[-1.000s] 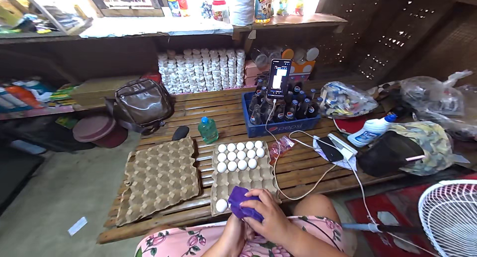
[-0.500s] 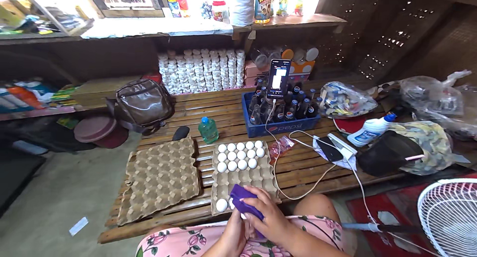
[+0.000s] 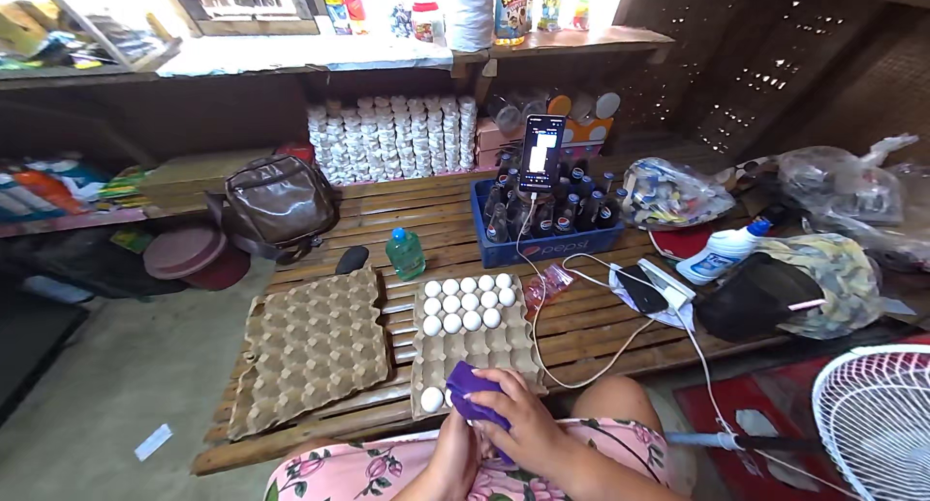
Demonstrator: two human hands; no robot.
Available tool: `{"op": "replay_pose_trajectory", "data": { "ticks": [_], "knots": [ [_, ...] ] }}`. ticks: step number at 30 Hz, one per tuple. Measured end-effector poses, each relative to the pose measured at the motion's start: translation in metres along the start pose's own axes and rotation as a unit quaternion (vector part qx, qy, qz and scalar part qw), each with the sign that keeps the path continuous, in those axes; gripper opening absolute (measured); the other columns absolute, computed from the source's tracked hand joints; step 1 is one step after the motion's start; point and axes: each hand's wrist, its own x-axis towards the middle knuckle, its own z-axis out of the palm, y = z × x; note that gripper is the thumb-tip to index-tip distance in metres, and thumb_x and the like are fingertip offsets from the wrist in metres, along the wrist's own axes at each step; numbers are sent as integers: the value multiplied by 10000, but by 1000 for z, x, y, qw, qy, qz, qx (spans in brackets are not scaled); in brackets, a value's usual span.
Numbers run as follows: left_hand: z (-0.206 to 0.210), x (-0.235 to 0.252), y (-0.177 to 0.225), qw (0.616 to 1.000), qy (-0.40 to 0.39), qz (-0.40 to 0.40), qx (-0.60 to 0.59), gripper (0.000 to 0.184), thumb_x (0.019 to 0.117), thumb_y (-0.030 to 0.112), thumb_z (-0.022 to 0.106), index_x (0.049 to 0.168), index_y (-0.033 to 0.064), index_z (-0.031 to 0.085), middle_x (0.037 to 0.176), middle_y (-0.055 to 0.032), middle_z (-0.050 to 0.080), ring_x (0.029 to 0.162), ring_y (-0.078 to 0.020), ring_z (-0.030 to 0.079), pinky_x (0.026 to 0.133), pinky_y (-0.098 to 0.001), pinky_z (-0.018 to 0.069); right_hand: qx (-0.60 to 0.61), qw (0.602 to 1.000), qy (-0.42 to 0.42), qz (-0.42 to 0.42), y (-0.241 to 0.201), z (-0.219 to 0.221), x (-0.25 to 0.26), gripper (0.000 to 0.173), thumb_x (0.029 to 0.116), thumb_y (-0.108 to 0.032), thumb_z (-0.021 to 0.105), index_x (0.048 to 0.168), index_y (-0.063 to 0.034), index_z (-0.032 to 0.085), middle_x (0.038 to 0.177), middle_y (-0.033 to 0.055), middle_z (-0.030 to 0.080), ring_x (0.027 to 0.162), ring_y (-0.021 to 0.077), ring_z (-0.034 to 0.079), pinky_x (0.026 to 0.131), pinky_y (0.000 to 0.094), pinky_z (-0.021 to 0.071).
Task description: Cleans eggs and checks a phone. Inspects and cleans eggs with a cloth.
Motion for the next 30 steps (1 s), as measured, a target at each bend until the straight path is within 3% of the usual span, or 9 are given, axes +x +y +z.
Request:
{"op": "replay_pose_trajectory", "data": {
  "ticks": [5, 8, 12, 15, 19, 23, 27, 30],
  "knots": [
    [-10, 5, -6, 990, -104, 10, 95, 554, 1087, 393, 52, 1068, 165, 558, 705, 31, 629, 553, -44, 532, 528, -214, 462, 80, 991, -7, 110, -2, -11, 6, 367, 986, -305, 632, 1274, -86, 693, 1351, 133, 634, 1281, 272, 576, 1078, 476, 466],
    [-9, 6, -6, 994, -76, 5, 74, 553, 1090, 358, 81, 981, 155, 584, 672, 34, 596, 557, -49, 513, 536, -213, 444, 99, 987, 1, 126, -1, -11, 6, 400, 1002, -303, 610, 1307, -48, 662, 1349, 146, 631, 1288, 265, 574, 1096, 467, 456],
    [-3, 5, -1, 1000, -10, -7, 18, 647, 1095, 430, 50, 940, 125, 598, 659, -12, 643, 565, -100, 588, 572, -262, 516, 56, 996, -9, 74, -2, -7, 3, 375, 1010, -331, 602, 1307, -113, 668, 1406, 146, 593, 1307, 298, 553, 1081, 490, 461],
    [-2, 1, 1, 998, -46, 8, 42, 613, 1085, 402, 24, 990, 150, 575, 669, 12, 631, 544, -68, 551, 526, -226, 469, 28, 999, -6, 39, -1, -5, 2, 342, 991, -320, 637, 1285, -148, 676, 1393, 142, 599, 1282, 300, 568, 1065, 474, 479],
    [-10, 5, -6, 988, -112, 21, 108, 527, 1084, 367, 59, 1070, 172, 549, 713, 48, 622, 568, -33, 529, 551, -205, 462, 67, 993, -22, 95, 1, -12, 6, 402, 1000, -341, 609, 1303, -83, 668, 1364, 140, 623, 1288, 280, 571, 1080, 480, 462],
    [-13, 8, -8, 986, -120, 25, 111, 479, 1077, 371, 142, 1036, 171, 576, 692, 54, 595, 559, -31, 506, 538, -203, 442, 105, 985, -16, 138, 3, -15, 8, 433, 1015, -342, 584, 1323, -43, 643, 1355, 148, 622, 1291, 245, 568, 1100, 456, 451],
    [-6, 7, -2, 998, -66, 6, 21, 677, 1078, 474, 40, 927, 143, 612, 634, 16, 605, 541, -70, 540, 538, -231, 471, 80, 990, -18, 118, 0, -11, 7, 462, 1023, -351, 571, 1359, -38, 614, 1407, 177, 582, 1329, 290, 539, 1114, 485, 432],
    [-7, 6, -3, 998, -56, 8, 5, 681, 1077, 453, 4, 983, 136, 599, 659, -11, 650, 551, -89, 591, 550, -245, 512, 40, 997, -8, 66, -1, -3, 2, 400, 1020, -355, 582, 1326, -104, 644, 1433, 166, 562, 1328, 303, 535, 1098, 474, 454]
  ]
}}
